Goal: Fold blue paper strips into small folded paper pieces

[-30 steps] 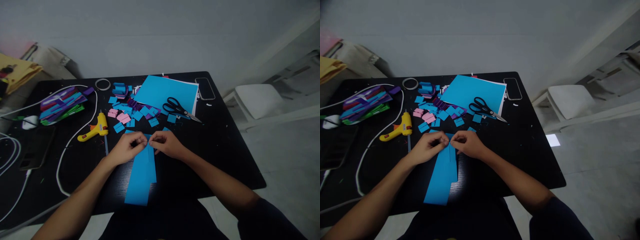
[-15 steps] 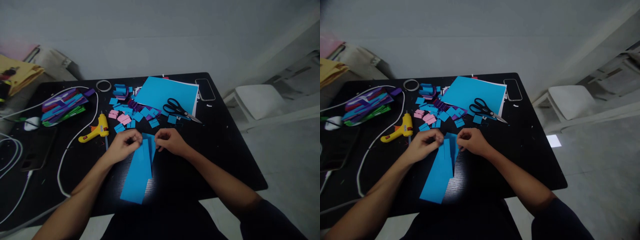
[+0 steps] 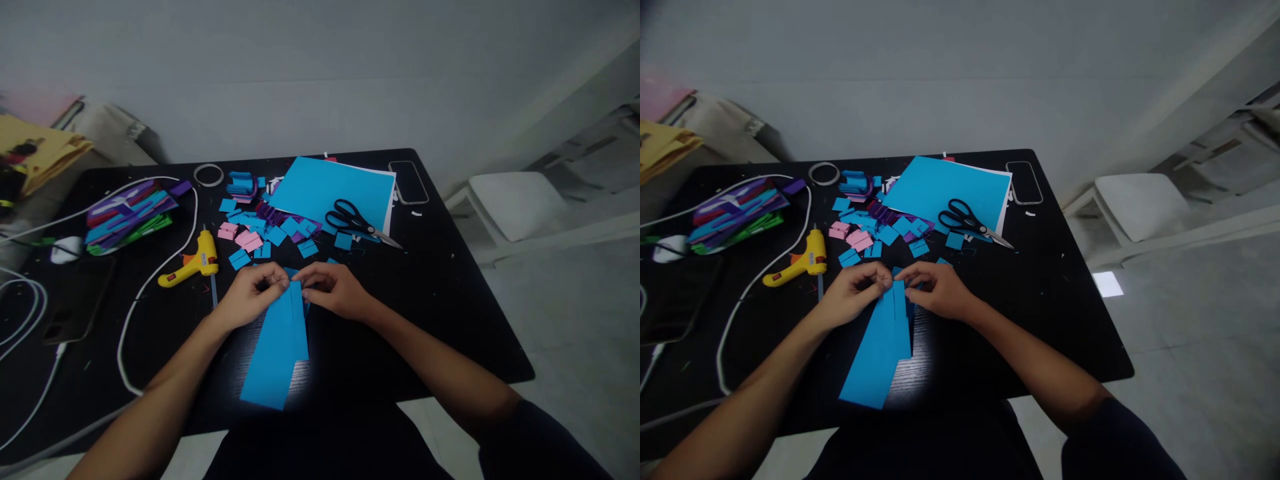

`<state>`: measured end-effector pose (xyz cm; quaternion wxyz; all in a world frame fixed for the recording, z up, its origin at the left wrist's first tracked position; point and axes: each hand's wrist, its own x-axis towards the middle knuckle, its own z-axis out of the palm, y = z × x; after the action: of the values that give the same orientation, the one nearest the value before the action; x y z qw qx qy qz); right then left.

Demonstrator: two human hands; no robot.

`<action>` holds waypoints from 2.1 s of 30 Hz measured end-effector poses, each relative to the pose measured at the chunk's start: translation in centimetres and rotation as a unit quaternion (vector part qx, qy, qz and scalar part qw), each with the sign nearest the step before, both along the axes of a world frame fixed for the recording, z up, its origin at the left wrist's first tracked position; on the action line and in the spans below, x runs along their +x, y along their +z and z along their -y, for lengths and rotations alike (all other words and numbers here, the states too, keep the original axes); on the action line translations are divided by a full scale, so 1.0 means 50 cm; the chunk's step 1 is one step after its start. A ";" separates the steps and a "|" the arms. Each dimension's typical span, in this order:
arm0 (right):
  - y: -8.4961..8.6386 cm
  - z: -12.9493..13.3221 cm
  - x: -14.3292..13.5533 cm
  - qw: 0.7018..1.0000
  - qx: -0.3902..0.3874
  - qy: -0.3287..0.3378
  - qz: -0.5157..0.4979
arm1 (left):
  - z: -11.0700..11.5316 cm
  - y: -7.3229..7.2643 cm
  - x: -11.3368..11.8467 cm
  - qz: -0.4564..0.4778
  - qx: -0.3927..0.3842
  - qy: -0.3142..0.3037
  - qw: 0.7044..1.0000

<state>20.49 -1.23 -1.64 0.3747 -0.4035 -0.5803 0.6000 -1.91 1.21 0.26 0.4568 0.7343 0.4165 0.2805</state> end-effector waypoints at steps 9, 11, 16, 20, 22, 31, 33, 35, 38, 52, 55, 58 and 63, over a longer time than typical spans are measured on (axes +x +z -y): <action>-0.002 0.000 0.000 1.000 -0.012 -0.007 -0.003 | 0.002 -0.005 -0.001 0.007 -0.029 0.011 0.999; -0.002 0.000 -0.001 1.000 -0.013 -0.008 -0.004 | 0.003 -0.005 0.000 0.007 -0.031 0.011 0.999; 0.001 0.000 -0.006 0.999 -0.022 -0.044 -0.015 | 0.004 0.000 0.000 0.007 -0.033 -0.001 0.999; 0.006 -0.003 -0.008 0.996 -0.040 -0.078 -0.030 | 0.007 0.000 0.000 0.065 -0.051 -0.009 0.997; 0.007 -0.003 -0.008 0.994 -0.050 -0.089 -0.026 | 0.011 -0.004 0.003 0.093 -0.040 0.003 0.995; 0.012 0.005 -0.021 0.984 -0.066 -0.138 -0.089 | 0.026 -0.031 0.025 0.162 -0.027 0.101 0.981; 0.015 0.007 -0.021 0.985 -0.039 -0.148 -0.082 | 0.026 -0.028 0.026 0.162 -0.014 0.104 0.981; 0.018 0.009 -0.020 0.988 -0.008 -0.146 -0.052 | 0.027 -0.021 0.025 0.135 0.006 0.098 0.986; 0.021 0.009 -0.017 0.991 0.005 -0.135 -0.018 | 0.028 -0.008 0.025 0.102 0.025 0.097 0.990; 0.011 0.014 -0.014 0.985 0.019 -0.173 -0.012 | 0.025 0.001 0.025 0.075 0.092 0.098 0.988; 0.014 0.015 -0.014 0.981 0.052 -0.185 0.007 | 0.027 0.003 0.026 0.073 0.107 0.099 0.987; 0.016 0.015 -0.013 0.978 0.080 -0.188 0.031 | 0.028 0.003 0.027 0.064 0.123 0.096 0.986; 0.020 0.015 -0.014 0.976 0.110 -0.186 0.038 | 0.033 0.003 0.029 0.052 0.151 0.097 0.982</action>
<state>19.81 -1.99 -0.63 0.4993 -0.4831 -0.5716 0.4366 -0.46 -0.45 0.40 0.3329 0.7353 0.4140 0.4209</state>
